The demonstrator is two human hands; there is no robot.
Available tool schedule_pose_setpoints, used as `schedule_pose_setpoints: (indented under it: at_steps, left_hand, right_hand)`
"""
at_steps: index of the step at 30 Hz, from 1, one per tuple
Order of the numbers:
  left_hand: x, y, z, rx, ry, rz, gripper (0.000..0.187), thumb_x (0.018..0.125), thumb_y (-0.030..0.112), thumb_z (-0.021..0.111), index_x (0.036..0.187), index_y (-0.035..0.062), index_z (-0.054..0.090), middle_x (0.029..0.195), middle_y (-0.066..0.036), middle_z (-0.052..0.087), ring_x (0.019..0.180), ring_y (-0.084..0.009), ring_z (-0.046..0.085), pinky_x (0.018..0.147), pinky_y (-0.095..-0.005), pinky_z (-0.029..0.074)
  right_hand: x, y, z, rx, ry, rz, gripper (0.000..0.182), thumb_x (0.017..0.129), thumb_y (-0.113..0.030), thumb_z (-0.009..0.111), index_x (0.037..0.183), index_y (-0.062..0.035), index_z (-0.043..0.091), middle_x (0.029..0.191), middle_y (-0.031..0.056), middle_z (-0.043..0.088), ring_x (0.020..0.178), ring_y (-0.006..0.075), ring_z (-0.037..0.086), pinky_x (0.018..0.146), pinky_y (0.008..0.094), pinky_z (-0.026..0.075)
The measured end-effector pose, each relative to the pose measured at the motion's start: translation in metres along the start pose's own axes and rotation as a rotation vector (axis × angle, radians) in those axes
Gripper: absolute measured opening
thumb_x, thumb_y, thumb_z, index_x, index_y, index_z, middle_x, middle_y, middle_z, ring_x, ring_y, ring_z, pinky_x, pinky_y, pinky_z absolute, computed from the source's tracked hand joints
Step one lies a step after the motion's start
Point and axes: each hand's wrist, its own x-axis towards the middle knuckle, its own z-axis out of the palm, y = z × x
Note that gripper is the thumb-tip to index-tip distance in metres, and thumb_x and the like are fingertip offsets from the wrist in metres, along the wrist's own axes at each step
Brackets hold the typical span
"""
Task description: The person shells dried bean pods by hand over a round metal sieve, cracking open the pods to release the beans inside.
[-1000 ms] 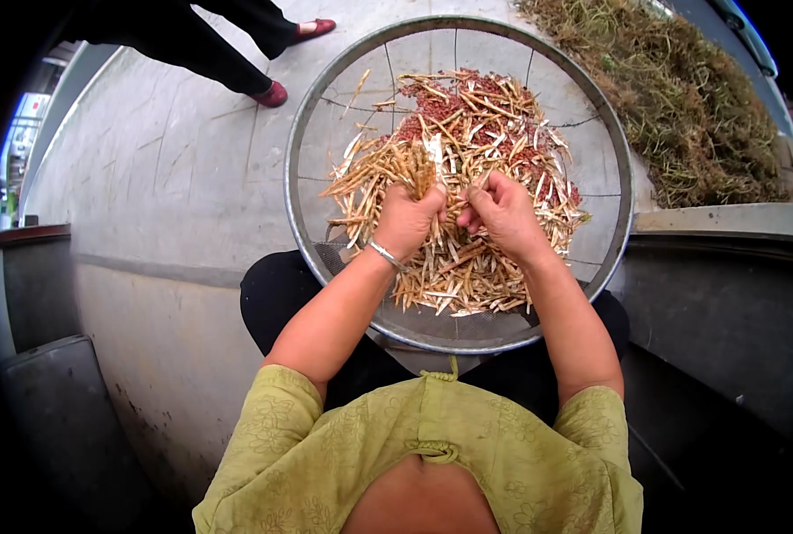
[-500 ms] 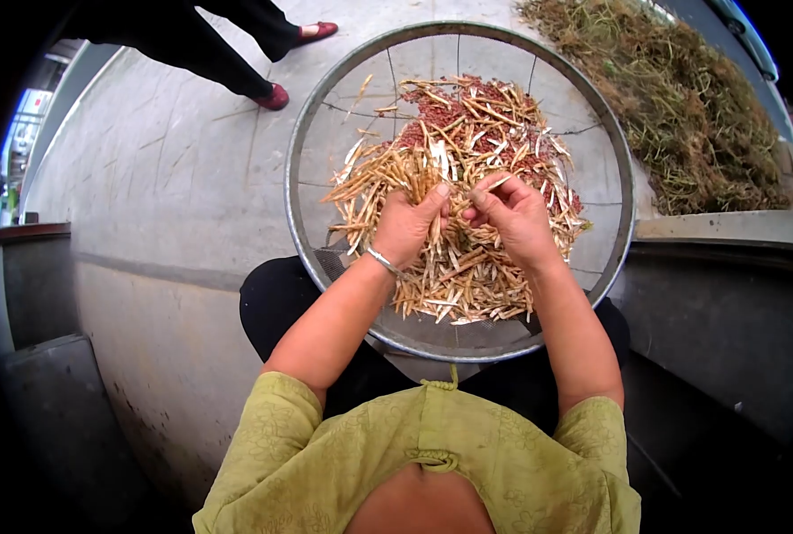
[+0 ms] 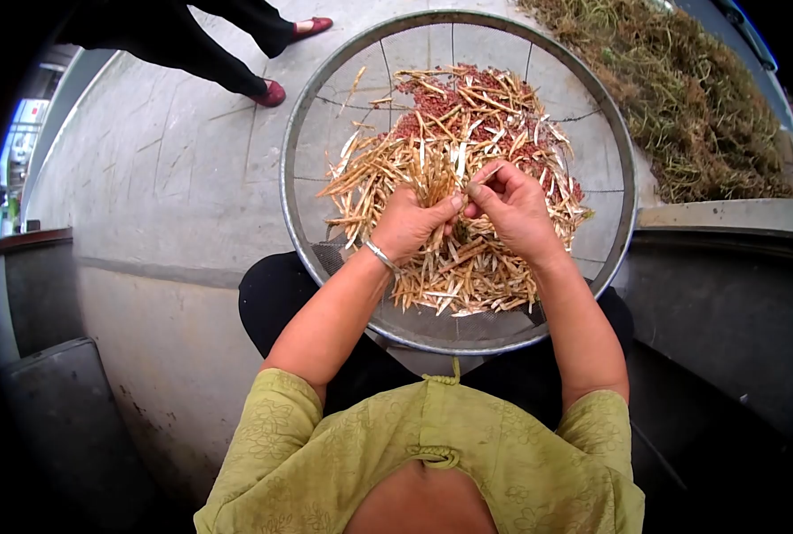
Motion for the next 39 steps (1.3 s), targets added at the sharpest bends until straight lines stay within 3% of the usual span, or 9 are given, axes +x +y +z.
schedule_pose_setpoints:
  at_steps: [9,14,19,23,29,33,35,36,39]
  left_hand:
    - [-0.001,-0.002,0.000,0.003,-0.058,-0.015,0.008,0.082,0.008,0.058,0.084,-0.0002,0.059,0.066,-0.002,0.058,0.052,-0.0076,0.052,0.048,-0.0219,0.043]
    - [-0.001,-0.005,0.004,0.250,0.044,0.106,0.009,0.085,0.009,0.056,0.084,0.0008,0.059,0.066,0.001,0.056,0.053,-0.0071,0.050,0.049,-0.0210,0.042]
    - [0.000,-0.003,0.007,0.158,0.113,0.081,0.009,0.084,0.010,0.058,0.086,0.0009,0.060,0.065,0.002,0.057,0.052,-0.0064,0.050,0.048,-0.0203,0.041]
    - [-0.001,-0.003,0.006,0.135,0.100,0.063,0.011,0.084,0.011,0.059,0.087,0.0007,0.061,0.066,0.002,0.057,0.052,-0.0058,0.050,0.047,-0.0201,0.040]
    - [0.002,-0.008,0.002,0.277,0.104,0.135,0.007,0.083,0.008,0.059,0.087,0.0031,0.061,0.067,0.002,0.057,0.053,-0.0056,0.050,0.047,-0.0199,0.040]
    - [0.001,-0.005,0.005,0.326,0.125,0.153,0.008,0.081,0.007,0.062,0.088,0.0024,0.062,0.067,0.001,0.058,0.053,-0.0064,0.051,0.049,-0.0218,0.043]
    - [0.000,-0.002,0.008,0.080,0.136,0.173,0.011,0.081,0.011,0.065,0.088,0.0024,0.062,0.070,0.002,0.058,0.057,-0.0062,0.051,0.051,-0.0217,0.044]
    - [0.001,-0.005,0.003,0.065,0.102,0.165,0.015,0.080,0.013,0.066,0.089,0.0025,0.062,0.075,0.001,0.061,0.064,-0.0065,0.054,0.056,-0.0217,0.046]
    - [0.007,-0.014,0.000,0.091,0.091,0.192,0.014,0.079,0.011,0.067,0.090,0.0032,0.063,0.079,0.000,0.063,0.069,-0.0069,0.056,0.061,-0.0218,0.047]
  right_hand:
    - [-0.001,0.001,0.003,-0.010,-0.012,0.005,0.005,0.085,-0.002,0.055,0.087,-0.0007,0.051,0.076,0.0024,0.057,0.065,0.0063,0.058,0.058,0.0181,0.049]
    - [-0.001,0.004,0.008,-0.076,0.000,0.032,0.008,0.082,0.000,0.056,0.088,-0.0002,0.051,0.078,0.0021,0.057,0.068,0.0057,0.057,0.060,0.0181,0.049]
    - [0.000,0.011,0.011,-0.147,0.035,-0.088,0.013,0.080,0.005,0.051,0.092,0.0006,0.050,0.081,0.0025,0.055,0.069,0.0063,0.056,0.063,0.0191,0.048]
    - [-0.002,0.004,0.010,-0.052,0.012,-0.001,0.014,0.079,0.006,0.049,0.092,0.0010,0.050,0.079,0.0021,0.055,0.067,0.0061,0.055,0.062,0.0188,0.047]
    - [-0.001,0.001,0.007,-0.087,0.030,0.022,0.014,0.079,-0.002,0.059,0.093,0.0002,0.057,0.076,0.0003,0.056,0.065,0.0065,0.054,0.059,0.0202,0.046]
    - [-0.003,0.000,0.003,-0.643,0.113,-0.345,0.012,0.078,-0.003,0.061,0.089,0.0000,0.058,0.074,0.0048,0.057,0.067,0.0114,0.057,0.056,0.0266,0.046]
    - [-0.003,-0.002,0.003,-0.894,0.152,-0.614,0.016,0.077,0.000,0.060,0.092,0.0002,0.058,0.072,0.0096,0.055,0.063,0.0187,0.058,0.055,0.0288,0.046]
    - [-0.003,-0.002,0.003,-0.873,0.116,-0.598,0.015,0.075,-0.001,0.059,0.090,0.0008,0.057,0.073,0.0139,0.056,0.062,0.0262,0.057,0.056,0.0316,0.047]
    - [-0.007,0.004,0.011,-0.835,0.017,-0.603,0.016,0.075,-0.004,0.059,0.089,0.0018,0.055,0.074,0.0151,0.057,0.062,0.0278,0.057,0.057,0.0327,0.047]
